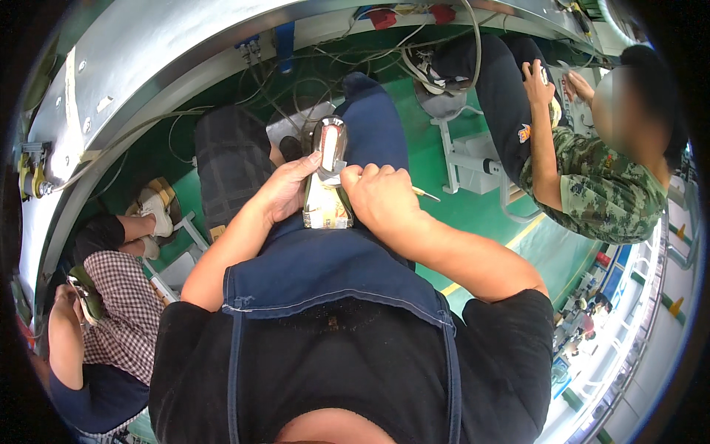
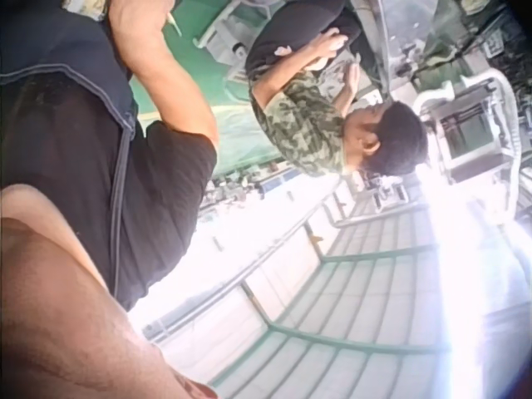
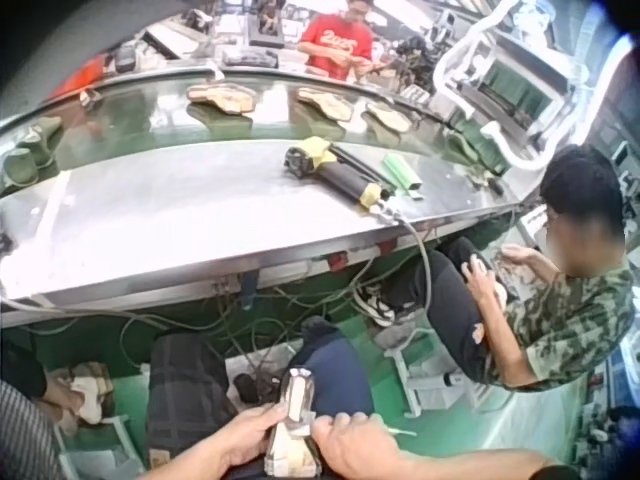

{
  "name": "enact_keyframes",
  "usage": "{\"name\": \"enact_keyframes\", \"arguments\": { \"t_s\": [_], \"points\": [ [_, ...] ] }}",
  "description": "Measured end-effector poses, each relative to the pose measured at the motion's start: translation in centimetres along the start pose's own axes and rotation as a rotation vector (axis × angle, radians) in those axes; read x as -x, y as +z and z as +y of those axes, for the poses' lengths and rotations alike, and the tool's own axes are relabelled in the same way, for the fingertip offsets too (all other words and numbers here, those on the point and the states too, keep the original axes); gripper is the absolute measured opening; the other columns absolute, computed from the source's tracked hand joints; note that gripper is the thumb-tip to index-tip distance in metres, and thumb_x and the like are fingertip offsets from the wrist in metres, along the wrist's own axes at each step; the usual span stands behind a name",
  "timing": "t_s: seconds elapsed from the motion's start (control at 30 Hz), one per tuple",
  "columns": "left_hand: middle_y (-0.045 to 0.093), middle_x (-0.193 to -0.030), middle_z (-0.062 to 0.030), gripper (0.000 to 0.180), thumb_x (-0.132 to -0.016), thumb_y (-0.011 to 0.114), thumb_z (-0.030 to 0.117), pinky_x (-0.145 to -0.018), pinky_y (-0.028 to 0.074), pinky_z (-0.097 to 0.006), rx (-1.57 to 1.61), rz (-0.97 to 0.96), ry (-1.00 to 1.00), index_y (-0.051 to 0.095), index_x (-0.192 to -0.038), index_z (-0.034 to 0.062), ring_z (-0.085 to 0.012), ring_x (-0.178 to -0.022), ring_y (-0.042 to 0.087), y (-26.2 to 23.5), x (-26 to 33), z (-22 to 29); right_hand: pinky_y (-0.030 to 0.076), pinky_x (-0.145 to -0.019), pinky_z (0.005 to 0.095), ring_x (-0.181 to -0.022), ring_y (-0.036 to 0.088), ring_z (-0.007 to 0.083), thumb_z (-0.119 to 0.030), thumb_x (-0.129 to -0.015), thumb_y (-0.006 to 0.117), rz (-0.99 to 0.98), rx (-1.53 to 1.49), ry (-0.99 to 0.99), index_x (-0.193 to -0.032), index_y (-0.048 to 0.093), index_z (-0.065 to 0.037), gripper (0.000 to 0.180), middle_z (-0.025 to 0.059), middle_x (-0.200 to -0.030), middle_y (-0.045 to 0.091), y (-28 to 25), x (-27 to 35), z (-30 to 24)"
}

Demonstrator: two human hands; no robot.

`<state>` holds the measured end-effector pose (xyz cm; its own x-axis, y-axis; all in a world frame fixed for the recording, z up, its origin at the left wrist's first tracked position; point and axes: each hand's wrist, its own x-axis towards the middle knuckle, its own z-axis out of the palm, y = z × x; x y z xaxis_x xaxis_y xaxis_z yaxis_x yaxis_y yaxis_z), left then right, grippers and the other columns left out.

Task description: The person assembles green slipper sandals by hand. They place a patterned insole into the green sole, use a staple gun to secure the edges, and then place the finished slipper on the table. The process is repeated for a second slipper.

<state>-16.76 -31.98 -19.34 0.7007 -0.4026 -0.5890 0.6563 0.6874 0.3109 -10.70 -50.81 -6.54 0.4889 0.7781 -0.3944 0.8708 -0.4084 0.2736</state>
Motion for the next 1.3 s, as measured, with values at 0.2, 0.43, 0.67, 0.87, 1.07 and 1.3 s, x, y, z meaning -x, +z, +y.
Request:
{"name": "enact_keyframes", "arguments": {
  "t_s": [0.2,0.43,0.67,0.87,1.07,1.3],
  "points": [
    [0.070,-0.128,-0.0156,0.049,-0.108,0.061,0.039,-0.105,0.054,-0.046,-0.070,0.011,-0.124,0.063,-0.133,-0.0033,-0.0268,-0.118,0.068,0.0,-0.3,1.4,0.049,-0.056,0.0344,-0.071,0.067,0.0209,-0.020,-0.094,0.060,-0.006,0.035,0.087,-0.122,0.059,-0.001,0.034,0.0084,-0.083,0.066,1.3,0.6,-2.2],
    [0.073,-0.117,-0.0153,0.045,-0.110,0.055,0.038,-0.090,0.061,-0.043,-0.257,0.086,-0.102,0.065,-0.127,-0.0029,-0.0257,-0.102,0.074,-0.3,-1.0,0.7,0.057,-0.070,0.0509,-0.084,0.073,0.0403,-0.007,-0.092,0.059,-0.399,-0.583,-0.172,-0.111,0.058,0.003,0.022,0.0243,-0.085,0.071,-4.1,-1.6,6.9],
    [0.071,-0.114,-0.0149,0.047,-0.111,0.053,0.036,-0.090,0.053,-0.034,-0.401,0.229,0.082,0.060,-0.130,-0.0063,-0.0198,-0.100,0.068,1.9,0.1,-0.1,0.054,-0.081,0.0505,-0.091,0.069,0.0456,-0.012,-0.096,0.065,0.296,-0.648,0.212,-0.115,0.059,-0.002,0.022,0.0293,-0.096,0.069,-9.0,-8.2,18.2],
    [0.071,-0.118,-0.0177,0.050,-0.111,0.053,0.037,-0.091,0.053,-0.035,-0.586,0.287,0.154,0.058,-0.134,-0.0075,-0.0220,-0.104,0.068,2.8,0.8,0.0,0.051,-0.097,0.0519,-0.113,0.065,0.0470,-0.032,-0.088,0.079,0.598,-0.335,0.305,-0.127,0.059,0.001,0.055,0.0286,-0.121,0.068,-8.8,-20.4,28.6],
    [0.071,-0.114,-0.0165,0.052,-0.111,0.053,0.038,-0.090,0.053,-0.033,-0.630,0.283,0.158,0.056,-0.136,-0.0084,-0.0197,-0.101,0.067,2.0,0.7,0.1,0.050,-0.099,0.0519,-0.114,0.064,0.0491,-0.030,-0.092,0.075,0.526,-0.434,0.363,-0.129,0.055,0.005,0.055,0.0328,-0.116,0.068,-9.3,-24.0,26.2],
    [0.071,-0.112,-0.0140,0.052,-0.111,0.055,0.040,-0.089,0.053,-0.031,-0.623,0.259,0.193,0.058,-0.133,-0.0065,-0.0170,-0.099,0.066,1.0,0.3,-0.5,0.054,-0.083,0.0412,-0.089,0.069,0.0304,-0.023,-0.086,0.075,0.272,-0.985,0.333,-0.124,0.061,0.002,0.048,0.0173,-0.098,0.072,-12.7,-14.2,20.8]
  ]
}}
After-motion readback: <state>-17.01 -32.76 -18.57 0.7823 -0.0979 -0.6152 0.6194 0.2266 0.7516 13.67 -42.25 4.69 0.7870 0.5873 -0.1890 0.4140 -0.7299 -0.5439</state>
